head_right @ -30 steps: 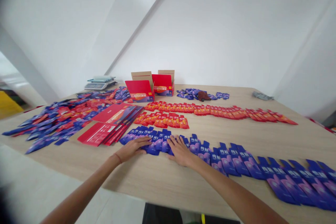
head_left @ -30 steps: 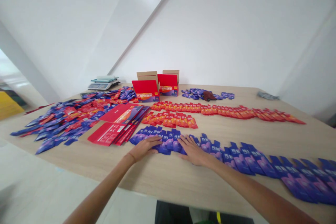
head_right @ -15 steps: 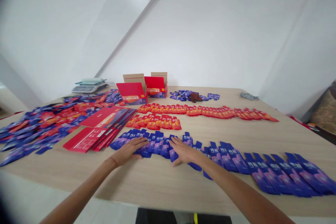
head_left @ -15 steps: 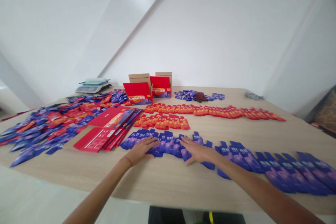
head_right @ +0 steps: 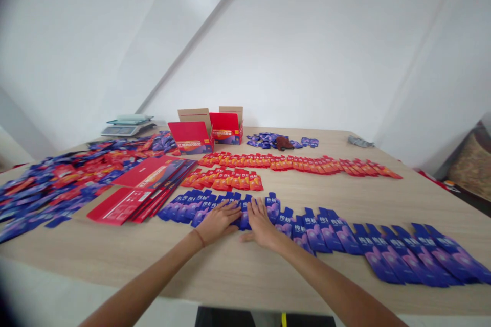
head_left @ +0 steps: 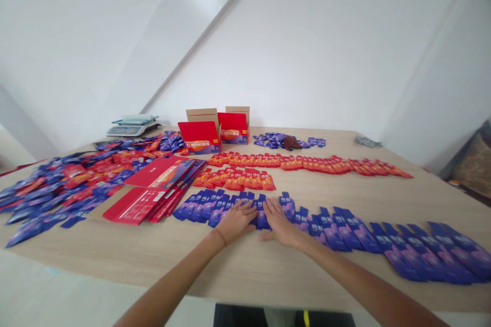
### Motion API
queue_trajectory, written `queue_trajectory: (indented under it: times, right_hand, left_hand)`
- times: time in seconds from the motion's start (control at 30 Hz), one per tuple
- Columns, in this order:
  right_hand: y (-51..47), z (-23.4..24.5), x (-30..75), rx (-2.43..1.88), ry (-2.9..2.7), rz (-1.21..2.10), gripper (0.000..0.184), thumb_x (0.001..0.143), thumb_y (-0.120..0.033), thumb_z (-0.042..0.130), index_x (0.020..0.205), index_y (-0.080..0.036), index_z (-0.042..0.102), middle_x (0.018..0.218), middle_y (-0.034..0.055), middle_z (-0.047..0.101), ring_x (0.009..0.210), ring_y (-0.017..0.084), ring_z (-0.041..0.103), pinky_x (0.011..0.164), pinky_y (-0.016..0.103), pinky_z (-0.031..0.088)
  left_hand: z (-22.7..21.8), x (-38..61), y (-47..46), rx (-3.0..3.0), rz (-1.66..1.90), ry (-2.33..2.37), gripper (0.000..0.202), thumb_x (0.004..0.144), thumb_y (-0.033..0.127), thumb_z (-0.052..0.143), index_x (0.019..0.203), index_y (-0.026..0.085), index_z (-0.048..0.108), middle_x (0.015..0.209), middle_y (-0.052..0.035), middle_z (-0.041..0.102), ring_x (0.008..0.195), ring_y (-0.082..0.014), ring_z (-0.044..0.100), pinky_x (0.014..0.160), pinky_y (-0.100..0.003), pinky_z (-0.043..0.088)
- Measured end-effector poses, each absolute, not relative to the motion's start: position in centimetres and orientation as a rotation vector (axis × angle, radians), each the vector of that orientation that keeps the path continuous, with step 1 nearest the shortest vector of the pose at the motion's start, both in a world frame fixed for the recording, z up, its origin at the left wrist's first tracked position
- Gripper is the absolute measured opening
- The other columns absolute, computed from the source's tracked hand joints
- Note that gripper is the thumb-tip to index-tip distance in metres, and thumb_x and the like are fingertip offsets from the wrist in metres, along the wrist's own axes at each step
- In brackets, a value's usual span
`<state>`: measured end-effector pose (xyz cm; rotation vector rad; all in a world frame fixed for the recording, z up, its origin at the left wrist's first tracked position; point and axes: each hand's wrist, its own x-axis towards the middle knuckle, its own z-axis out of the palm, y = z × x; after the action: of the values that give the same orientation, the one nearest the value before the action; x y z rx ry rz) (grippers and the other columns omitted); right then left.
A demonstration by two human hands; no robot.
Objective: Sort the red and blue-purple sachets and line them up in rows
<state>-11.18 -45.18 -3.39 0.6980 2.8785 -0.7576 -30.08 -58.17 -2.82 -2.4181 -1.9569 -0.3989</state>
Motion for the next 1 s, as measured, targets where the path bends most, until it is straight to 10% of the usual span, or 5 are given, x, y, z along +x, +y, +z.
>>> queue_trajectory:
  times: [0.2, 0.57, 0.83, 1.0]
  right_hand:
    - [-44.3, -3.1, -10.4, 0.658, 2.823, -0.813, 0.113, 0.070, -0.020, 0.085, 0.162, 0.000, 0.022, 0.168, 0.0306, 0.006, 0.158, 0.034, 0.004, 0.128, 0.044, 0.014]
    - [-38.9, -2.1, -5.0, 0.663, 2.867, -0.846, 0.123, 0.064, -0.049, 0.090, 0.164, -0.014, 0.027, 0.171, 0.0201, 0.010, 0.159, 0.036, 0.003, 0.128, 0.052, 0.013]
    - [-38.7, -2.3, -3.7, 0.671, 3.085, -0.708, 0.068, 0.093, -0.033, 0.060, 0.155, -0.011, 0.046, 0.164, 0.0172, 0.036, 0.153, 0.026, 0.034, 0.127, 0.044, 0.024]
    - [-39.5, -1.5, -0.2, 0.682, 3.054, -0.577, 0.109, 0.080, -0.063, 0.076, 0.164, -0.013, 0.027, 0.171, 0.0163, 0.016, 0.159, 0.036, 0.007, 0.130, 0.054, 0.009]
  left_hand:
    - [-4.4, -28.7, -58.2, -2.300, -0.437, -2.039, 0.040, 0.102, 0.042, 0.059, 0.134, 0.019, 0.066, 0.136, -0.0169, 0.067, 0.129, -0.0344, 0.062, 0.112, -0.054, 0.045]
    - [-2.4, -28.5, -57.5, -2.430, -0.509, -2.008, 0.067, 0.095, 0.057, 0.066, 0.152, 0.027, 0.050, 0.157, -0.0117, 0.049, 0.147, -0.0330, 0.043, 0.120, -0.050, 0.039]
    - [-1.9, -28.0, -56.8, -2.518, -0.432, -2.020, 0.045, 0.099, 0.033, 0.062, 0.143, 0.025, 0.060, 0.152, -0.0110, 0.055, 0.145, -0.0317, 0.047, 0.118, -0.049, 0.043]
    - [-1.3, -25.8, -56.3, -2.480, -0.432, -2.010, 0.069, 0.096, 0.057, 0.065, 0.153, 0.024, 0.048, 0.161, -0.0125, 0.044, 0.151, -0.0342, 0.037, 0.123, -0.053, 0.036]
